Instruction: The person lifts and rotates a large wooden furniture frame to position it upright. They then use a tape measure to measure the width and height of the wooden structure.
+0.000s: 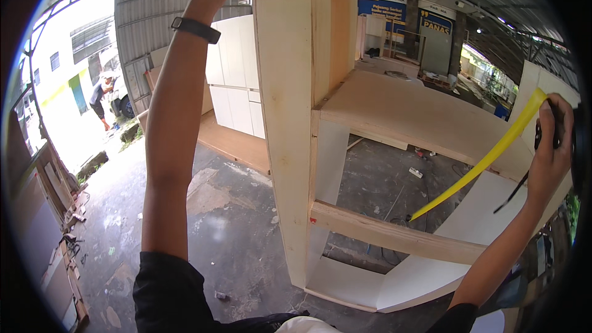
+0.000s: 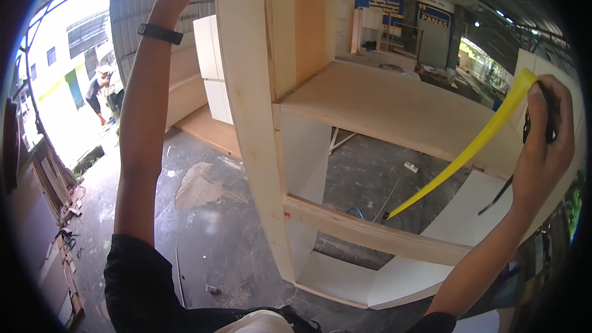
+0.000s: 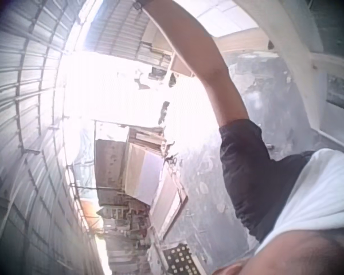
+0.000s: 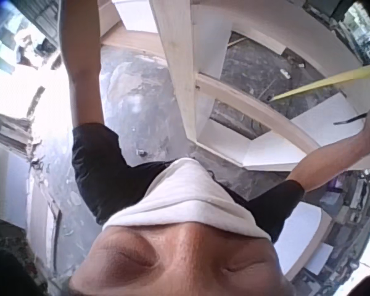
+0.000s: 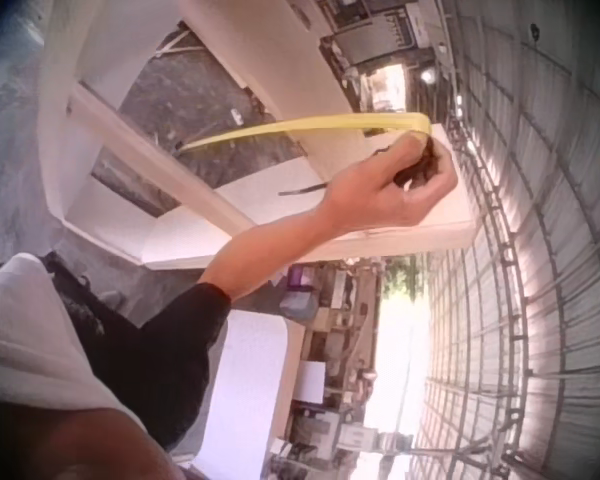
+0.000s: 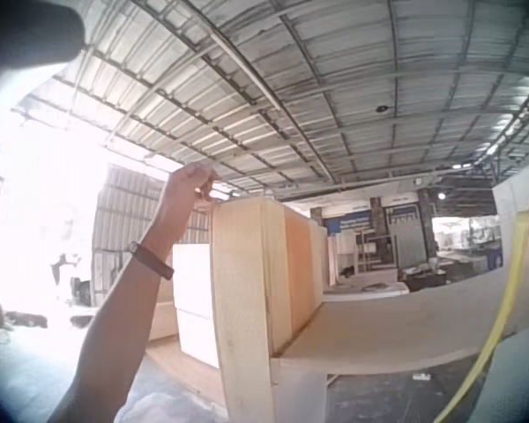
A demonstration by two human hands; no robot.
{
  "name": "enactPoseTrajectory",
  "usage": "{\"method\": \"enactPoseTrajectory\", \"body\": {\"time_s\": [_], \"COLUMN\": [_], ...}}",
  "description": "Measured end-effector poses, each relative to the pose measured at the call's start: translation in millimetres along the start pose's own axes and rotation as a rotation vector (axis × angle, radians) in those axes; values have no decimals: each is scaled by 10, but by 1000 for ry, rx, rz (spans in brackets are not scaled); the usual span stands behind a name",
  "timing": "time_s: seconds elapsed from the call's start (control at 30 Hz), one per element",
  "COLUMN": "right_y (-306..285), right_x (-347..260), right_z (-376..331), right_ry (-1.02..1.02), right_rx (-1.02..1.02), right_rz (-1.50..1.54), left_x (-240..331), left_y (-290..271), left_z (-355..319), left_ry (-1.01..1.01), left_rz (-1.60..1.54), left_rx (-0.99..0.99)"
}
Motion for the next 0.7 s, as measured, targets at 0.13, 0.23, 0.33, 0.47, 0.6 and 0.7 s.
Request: {"method": "enactPoseTrajectory", "body": {"time_s": [0.13,0.23,0.33,0.47,0.6,0.7], "right_y": [-113,26,-251,-1190,-2238,-3152], "right_x": [-573,-819,-808,-452,27,255], "right_z": [340,113,-191,-542,-1302,-2317], "right_ry": [-227,-284,-157,120,345,521], "right_rx": [-126,-367,-528,-442,-357,-260], "right_rz": [-316,-267,-389,-588,-762,-860], "left_x": [161,31,3,78,-61,-326], "left_y": [542,423,426,472,232,193], "left_z": [-467,-627,-709,-694,-704,-694], "left_ry": [-20,188,127,318,157,105], "left_rz": [-85,-71,-98,-135,79,25], "left_rx": [-128,-45,-9,160,234,252]}}
Point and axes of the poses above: each hand's wrist, its own z-axis towards the middle knuckle, its own y-axis out of the palm, x = y × z, the point moved 7 cm from there along z, towards the middle knuckle, and after that the axes turned 6 degrees about x, right-handed, at the moved point
